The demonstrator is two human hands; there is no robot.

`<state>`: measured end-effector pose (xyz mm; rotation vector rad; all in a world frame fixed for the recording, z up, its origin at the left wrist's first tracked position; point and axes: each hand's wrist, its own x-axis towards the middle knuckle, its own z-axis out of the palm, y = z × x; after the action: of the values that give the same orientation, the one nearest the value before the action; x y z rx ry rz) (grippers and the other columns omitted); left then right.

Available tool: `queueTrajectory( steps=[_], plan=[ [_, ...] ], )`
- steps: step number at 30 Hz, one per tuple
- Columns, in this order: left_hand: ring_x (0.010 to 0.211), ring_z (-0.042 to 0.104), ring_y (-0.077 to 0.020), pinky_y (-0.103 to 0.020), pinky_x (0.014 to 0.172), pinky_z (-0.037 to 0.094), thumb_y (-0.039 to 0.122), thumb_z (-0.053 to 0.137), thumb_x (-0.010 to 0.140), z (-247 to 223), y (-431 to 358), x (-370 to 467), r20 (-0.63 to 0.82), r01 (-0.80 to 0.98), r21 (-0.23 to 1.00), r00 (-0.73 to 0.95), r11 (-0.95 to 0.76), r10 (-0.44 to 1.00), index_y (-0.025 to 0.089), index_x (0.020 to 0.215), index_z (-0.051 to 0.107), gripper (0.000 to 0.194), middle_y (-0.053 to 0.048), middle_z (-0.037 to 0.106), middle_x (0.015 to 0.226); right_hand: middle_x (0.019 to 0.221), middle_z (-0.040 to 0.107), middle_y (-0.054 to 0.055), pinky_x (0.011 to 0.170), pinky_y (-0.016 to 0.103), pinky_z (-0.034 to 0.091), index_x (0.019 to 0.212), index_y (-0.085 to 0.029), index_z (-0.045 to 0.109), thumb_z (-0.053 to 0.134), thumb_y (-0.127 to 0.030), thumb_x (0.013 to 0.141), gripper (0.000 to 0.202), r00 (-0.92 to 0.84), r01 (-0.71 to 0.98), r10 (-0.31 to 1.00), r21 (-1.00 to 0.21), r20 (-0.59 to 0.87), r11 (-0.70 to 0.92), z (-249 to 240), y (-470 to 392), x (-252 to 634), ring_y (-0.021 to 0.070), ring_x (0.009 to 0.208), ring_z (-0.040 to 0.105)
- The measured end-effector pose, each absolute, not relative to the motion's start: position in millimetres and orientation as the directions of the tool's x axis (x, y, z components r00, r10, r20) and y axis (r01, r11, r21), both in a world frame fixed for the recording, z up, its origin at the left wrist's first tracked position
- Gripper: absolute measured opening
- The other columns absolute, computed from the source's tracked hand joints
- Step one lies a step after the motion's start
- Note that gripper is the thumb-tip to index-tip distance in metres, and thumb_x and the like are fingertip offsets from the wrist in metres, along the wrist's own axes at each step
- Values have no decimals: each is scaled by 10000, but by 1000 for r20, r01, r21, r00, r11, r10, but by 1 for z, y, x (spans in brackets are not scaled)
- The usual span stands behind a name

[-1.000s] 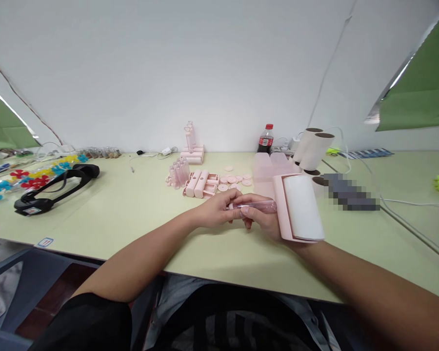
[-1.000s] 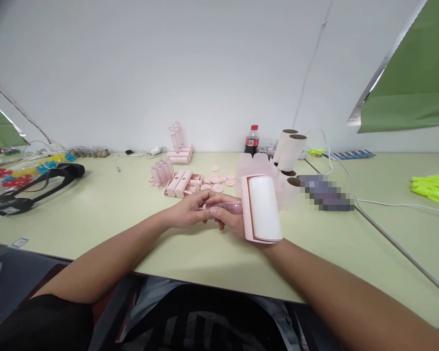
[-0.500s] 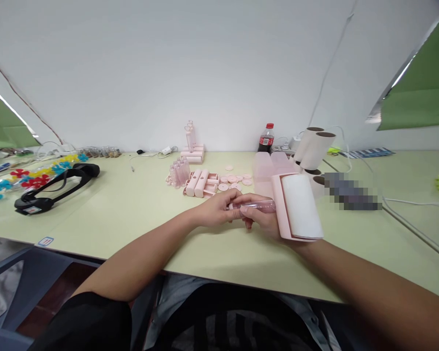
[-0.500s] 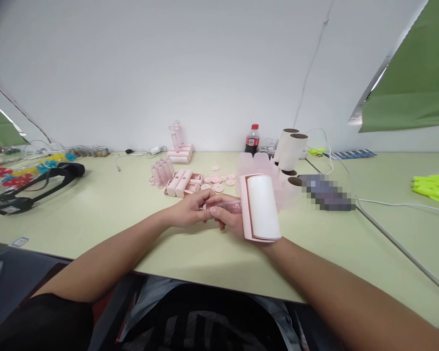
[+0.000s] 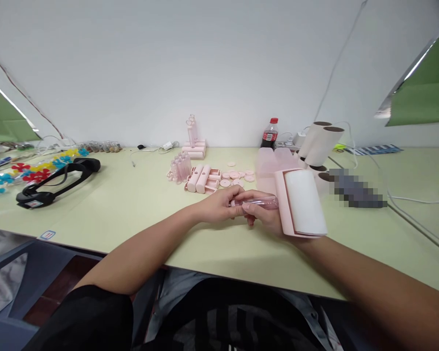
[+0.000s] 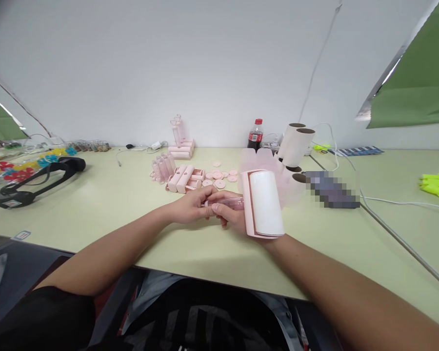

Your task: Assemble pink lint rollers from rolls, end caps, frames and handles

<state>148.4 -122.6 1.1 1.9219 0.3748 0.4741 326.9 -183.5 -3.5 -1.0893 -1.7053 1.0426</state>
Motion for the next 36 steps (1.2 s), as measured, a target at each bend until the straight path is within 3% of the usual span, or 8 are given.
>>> queueTrajectory(
  steps=[14, 36],
  plan=[
    [964, 686, -207, -281, 682, 448, 428, 550, 941, -2, -120, 148, 148, 38, 923, 882, -382, 447, 199, 977, 432, 261, -78, 697, 967, 715, 623, 21, 504, 246, 473, 945, -168, 680, 590, -377, 883, 236, -274, 222, 931, -926, 242, 306, -4, -184, 326, 115, 560, 547],
    [902, 682, -191, -295, 720, 467, 386, 608, 897, -1, -120, 148, 136, 45, 934, 872, -355, 470, 203, 920, 424, 260, -44, 685, 892, 780, 643, 35, 498, 252, 469, 956, -168, 668, 585, -378, 860, 246, -273, 225, 935, -930, 226, 290, -5, -184, 324, 108, 551, 535]
  ],
)
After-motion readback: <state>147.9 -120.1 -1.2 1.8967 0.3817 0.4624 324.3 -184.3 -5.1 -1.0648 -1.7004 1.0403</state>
